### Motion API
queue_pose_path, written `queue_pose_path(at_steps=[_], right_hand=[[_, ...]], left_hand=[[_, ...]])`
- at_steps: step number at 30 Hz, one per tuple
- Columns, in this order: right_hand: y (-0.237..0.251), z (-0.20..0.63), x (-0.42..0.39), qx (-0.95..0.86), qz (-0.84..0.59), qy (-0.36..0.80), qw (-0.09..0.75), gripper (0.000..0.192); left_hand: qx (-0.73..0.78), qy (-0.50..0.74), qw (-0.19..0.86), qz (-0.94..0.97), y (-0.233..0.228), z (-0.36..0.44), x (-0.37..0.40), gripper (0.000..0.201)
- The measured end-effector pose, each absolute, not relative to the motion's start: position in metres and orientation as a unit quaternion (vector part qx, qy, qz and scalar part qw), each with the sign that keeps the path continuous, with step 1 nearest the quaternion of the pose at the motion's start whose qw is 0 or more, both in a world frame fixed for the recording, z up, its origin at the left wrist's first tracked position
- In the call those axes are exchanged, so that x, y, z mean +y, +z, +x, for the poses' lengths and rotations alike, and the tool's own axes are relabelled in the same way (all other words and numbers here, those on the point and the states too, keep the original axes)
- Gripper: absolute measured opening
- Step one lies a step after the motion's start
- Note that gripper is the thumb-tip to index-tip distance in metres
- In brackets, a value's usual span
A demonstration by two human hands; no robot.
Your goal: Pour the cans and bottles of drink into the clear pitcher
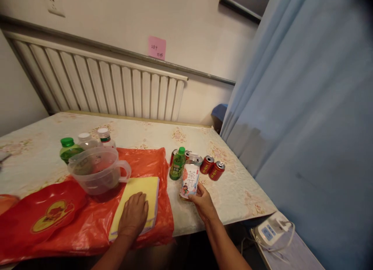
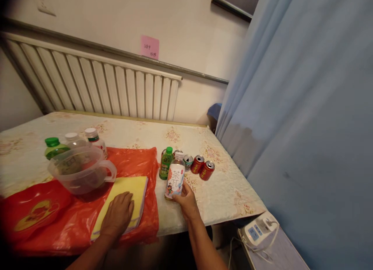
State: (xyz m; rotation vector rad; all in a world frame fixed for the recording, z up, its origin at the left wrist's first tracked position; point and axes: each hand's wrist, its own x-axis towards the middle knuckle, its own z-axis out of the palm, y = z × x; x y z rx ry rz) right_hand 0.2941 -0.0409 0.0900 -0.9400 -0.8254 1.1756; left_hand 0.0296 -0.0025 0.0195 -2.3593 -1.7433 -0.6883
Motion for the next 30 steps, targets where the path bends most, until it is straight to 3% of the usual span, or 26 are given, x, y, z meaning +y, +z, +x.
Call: queue_pose_path(at_steps=[22,30], right_hand=[[0.073,0.304,-0.041,-0.364,-0.399,0.539,0.646,0.056],[0.043,0.332,-0.013,-0.359,-0.505,0.427,0.659,0.073]], left_hand=[[-0.577,-0.221,0.072,-0.783,0.023,0.031,-0.006,0.025],[-0.578,-0.228,0.077,-0.78,0.017,0.029,-0.004,0.027]])
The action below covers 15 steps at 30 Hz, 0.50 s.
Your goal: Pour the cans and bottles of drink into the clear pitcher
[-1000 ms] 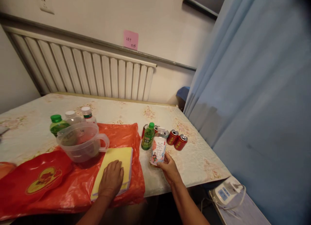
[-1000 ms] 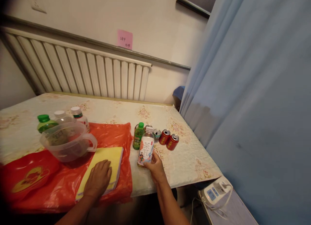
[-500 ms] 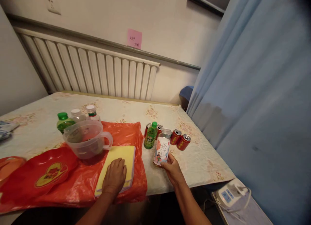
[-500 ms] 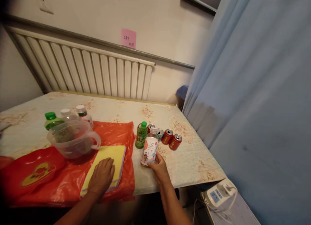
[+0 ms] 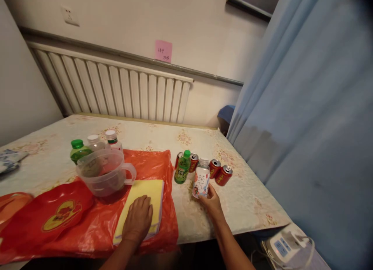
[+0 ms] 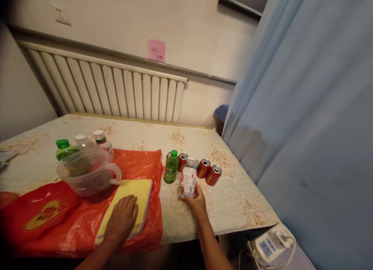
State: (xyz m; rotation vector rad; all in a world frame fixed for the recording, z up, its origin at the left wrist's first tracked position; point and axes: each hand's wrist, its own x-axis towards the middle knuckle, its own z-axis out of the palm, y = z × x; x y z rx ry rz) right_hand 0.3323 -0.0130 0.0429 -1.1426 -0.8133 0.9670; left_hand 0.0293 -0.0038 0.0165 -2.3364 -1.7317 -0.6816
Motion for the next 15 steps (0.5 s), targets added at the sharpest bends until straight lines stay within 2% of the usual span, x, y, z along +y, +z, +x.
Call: queue_pose_path(at_steps=[4,15], right_hand=[[0.031,0.337,0.005,-0.368,-0.529,0.391,0.657,0.079],[0.012,0.339,0.045,-0.416,-0.595,0.3,0.618,0.078]], left_hand=[[-0.582,-0.228,0.074,-0.777,0.017,0.029,-0.004,0.027],[-0.585,-0.222,0.07,-0.776,0.017,0.029,-0.004,0.026]])
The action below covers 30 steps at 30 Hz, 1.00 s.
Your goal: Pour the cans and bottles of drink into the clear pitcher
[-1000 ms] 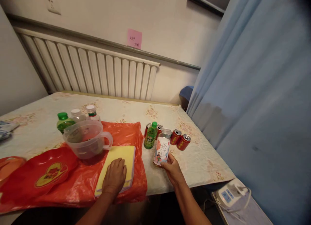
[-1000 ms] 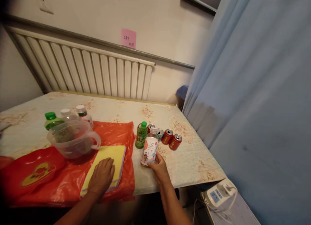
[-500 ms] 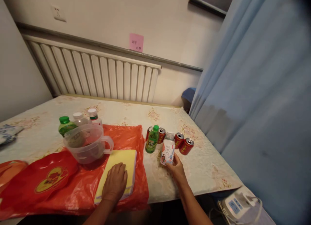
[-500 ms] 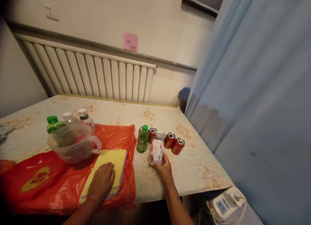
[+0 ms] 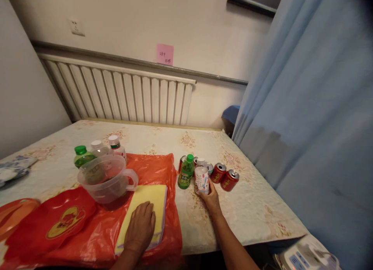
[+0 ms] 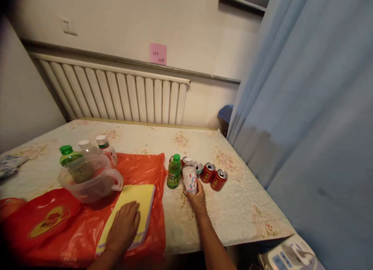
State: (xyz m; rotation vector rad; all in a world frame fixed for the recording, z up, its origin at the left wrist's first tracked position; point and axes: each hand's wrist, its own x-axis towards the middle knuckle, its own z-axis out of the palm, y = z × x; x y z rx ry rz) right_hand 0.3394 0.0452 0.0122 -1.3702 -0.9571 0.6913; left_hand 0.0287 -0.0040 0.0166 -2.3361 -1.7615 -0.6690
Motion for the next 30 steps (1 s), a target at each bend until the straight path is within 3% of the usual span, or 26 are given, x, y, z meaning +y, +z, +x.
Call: queue_pose_path(at_steps=[12,21,30], right_hand=[[0.017,0.345,0.024,-0.475,-0.645,0.226,0.555,0.059],[0.018,0.334,0.023,-0.435,-0.684,0.154,0.565,0.053],[0.027,0.327,0.038,-0.443,-0.682,0.169,0.557,0.044]], left_hand=[[-0.579,-0.231,0.071,-0.778,0.016,0.029,-0.003,0.027],[-0.579,-0.23,0.074,-0.779,0.02,0.029,-0.004,0.026],[-0.577,-0.239,0.084,-0.776,0.015,0.029,-0.004,0.025]])
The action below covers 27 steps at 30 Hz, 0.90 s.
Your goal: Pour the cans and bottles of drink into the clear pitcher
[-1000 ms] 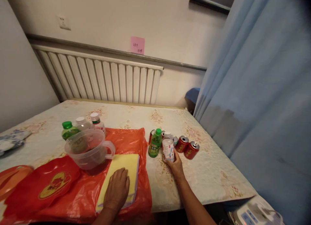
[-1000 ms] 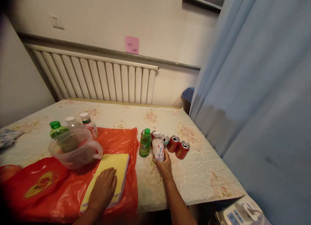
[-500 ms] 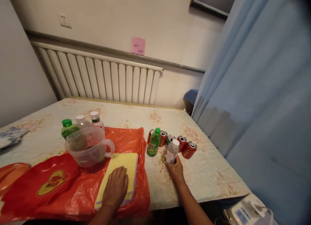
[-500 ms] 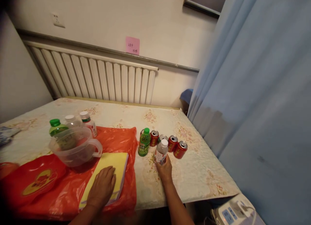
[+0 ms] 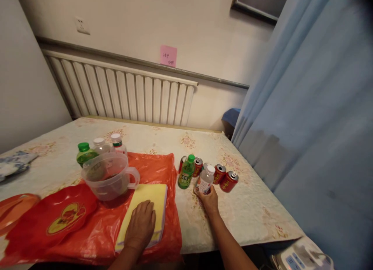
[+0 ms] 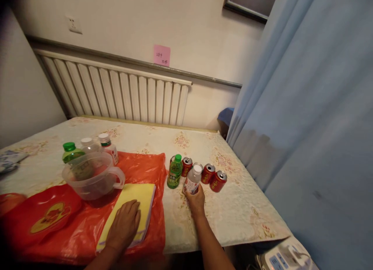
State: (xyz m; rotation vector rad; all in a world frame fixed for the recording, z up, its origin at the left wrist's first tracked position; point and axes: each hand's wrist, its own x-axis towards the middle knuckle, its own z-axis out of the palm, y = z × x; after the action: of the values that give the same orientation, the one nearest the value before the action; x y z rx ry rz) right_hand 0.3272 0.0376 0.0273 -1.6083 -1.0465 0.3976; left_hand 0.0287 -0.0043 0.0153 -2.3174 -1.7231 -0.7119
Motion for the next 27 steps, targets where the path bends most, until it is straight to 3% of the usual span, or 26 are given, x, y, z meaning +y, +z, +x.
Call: queue_pose_path(at_steps=[12,18,27], right_hand=[[0.025,0.326,0.065,-0.476,-0.644,0.203,0.563,0.049],[0.012,0.327,0.062,-0.468,-0.635,0.198,0.582,0.062],[0.005,0.328,0.059,-0.471,-0.657,0.131,0.574,0.051]], left_hand=[[-0.588,-0.232,0.065,-0.772,0.02,0.03,-0.006,0.026],[-0.58,-0.235,0.074,-0.776,0.019,0.029,-0.006,0.026],[-0.579,-0.24,0.076,-0.776,0.019,0.029,-0.005,0.024]])
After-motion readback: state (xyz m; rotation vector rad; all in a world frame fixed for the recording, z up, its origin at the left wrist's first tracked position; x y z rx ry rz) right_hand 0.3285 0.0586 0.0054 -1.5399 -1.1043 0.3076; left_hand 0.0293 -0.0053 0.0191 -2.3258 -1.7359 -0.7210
